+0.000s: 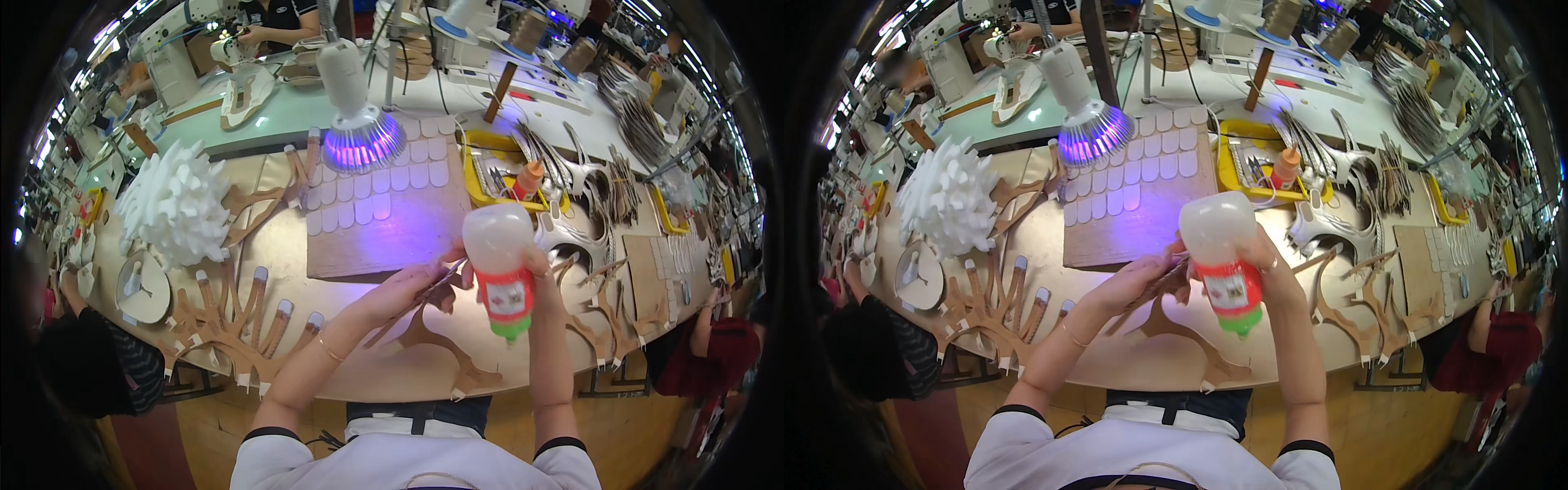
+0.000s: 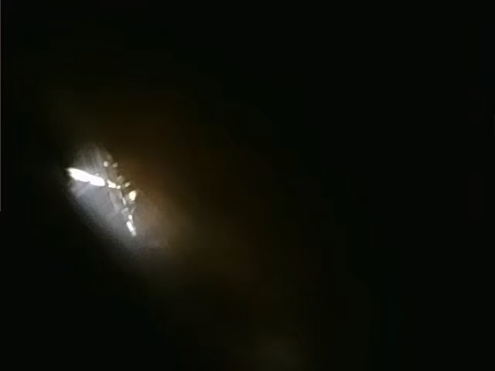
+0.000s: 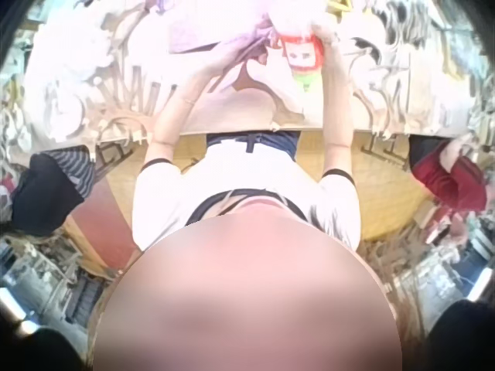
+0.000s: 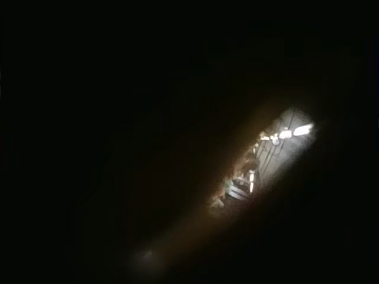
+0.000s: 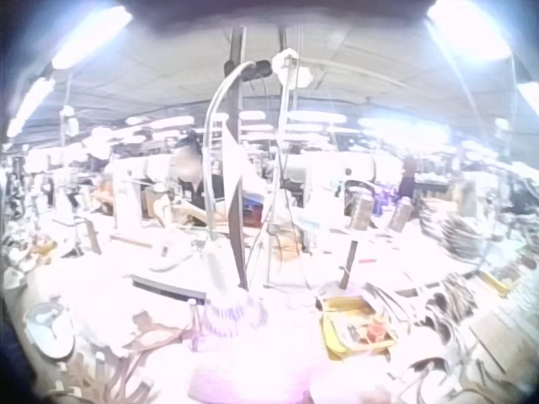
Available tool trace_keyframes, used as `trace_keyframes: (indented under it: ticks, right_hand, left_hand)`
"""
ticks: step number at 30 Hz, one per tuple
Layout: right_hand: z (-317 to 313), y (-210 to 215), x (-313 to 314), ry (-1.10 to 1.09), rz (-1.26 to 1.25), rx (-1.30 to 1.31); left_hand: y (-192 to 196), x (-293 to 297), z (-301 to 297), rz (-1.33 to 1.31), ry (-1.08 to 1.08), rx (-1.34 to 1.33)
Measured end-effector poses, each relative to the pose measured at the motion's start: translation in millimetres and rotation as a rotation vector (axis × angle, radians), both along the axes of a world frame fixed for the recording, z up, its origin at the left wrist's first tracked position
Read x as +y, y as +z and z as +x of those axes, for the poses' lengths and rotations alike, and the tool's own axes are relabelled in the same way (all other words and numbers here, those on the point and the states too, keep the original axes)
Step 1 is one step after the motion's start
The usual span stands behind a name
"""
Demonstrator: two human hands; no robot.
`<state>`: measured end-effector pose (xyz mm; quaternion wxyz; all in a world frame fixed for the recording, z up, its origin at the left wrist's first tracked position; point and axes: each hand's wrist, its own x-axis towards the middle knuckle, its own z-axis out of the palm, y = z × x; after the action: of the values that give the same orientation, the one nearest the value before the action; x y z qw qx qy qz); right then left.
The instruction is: The person applies glue from a bottle to small white plastic pieces and attaches them to a wooden base under a UV lamp. They repeatedly pick up pieces, apply adhesive, and press them into place on the base.
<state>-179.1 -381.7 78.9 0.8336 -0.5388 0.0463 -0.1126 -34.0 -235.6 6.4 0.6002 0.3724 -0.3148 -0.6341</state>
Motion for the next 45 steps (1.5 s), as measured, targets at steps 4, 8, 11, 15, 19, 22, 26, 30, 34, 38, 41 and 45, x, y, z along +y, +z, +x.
trace_keyframes:
  ticks: [4, 8, 11, 15, 19, 22, 26, 30, 34, 38, 41, 45]
  right_hand:
    - [38.0, -18.4, -13.6, -0.048, 0.128, 0.108]
    - [72.2, -27.3, -23.5, -0.151, 0.315, 0.1]
    - [91.8, -28.3, -24.8, -0.153, 0.368, 0.118]
    - [108.8, -28.6, -30.4, -0.116, 0.565, 0.111]
    - [118.5, -37.3, -38.5, -0.03, 0.73, 0.03]
    - [123.4, -45.9, -45.8, 0.127, 0.934, -0.122]
    - [120.5, -53.3, -51.0, 0.035, 0.938, -0.073]
    - [113.1, -55.3, -48.3, -0.019, 0.83, 0.008]
    - [101.7, -54.6, -36.6, -0.129, 0.402, 0.184]
    - [94.9, -56.6, -31.2, -0.132, 0.259, 0.203]
    - [95.1, -57.6, -37.1, -0.123, 0.545, 0.104]
    - [91.9, -54.9, -39.2, -0.102, 0.747, 0.015]
  left_hand:
    - [0.3, 2.9, 19.2, 0.224, 0.227, -0.554]
    - [-0.1, 1.4, 14.8, -0.103, 0.655, -0.785]
    - [-8.5, -1.9, 18.8, -0.019, 0.65, -0.612]
    - [-19.0, -9.4, 35.0, 0.067, 0.611, -0.423]
    - [-19.7, -11.5, 46.2, 0.08, 0.593, -0.241]
    - [-18.3, -10.1, 52.5, 0.11, 0.614, -0.239]
    - [-23.3, -9.5, 62.7, 0.127, 0.607, -0.149]
    - [-32.7, -10.0, 67.6, 0.127, 0.562, -0.157]
    - [-33.7, -13.0, 60.6, 0.125, 0.532, -0.282]
    - [-25.2, -19.0, 53.2, -0.018, 0.63, -0.516]
    - [-18.6, -21.0, 42.8, -0.074, 0.949, -1.128]
    - [-18.3, -25.1, 37.7, -0.183, 1.042, -1.358]
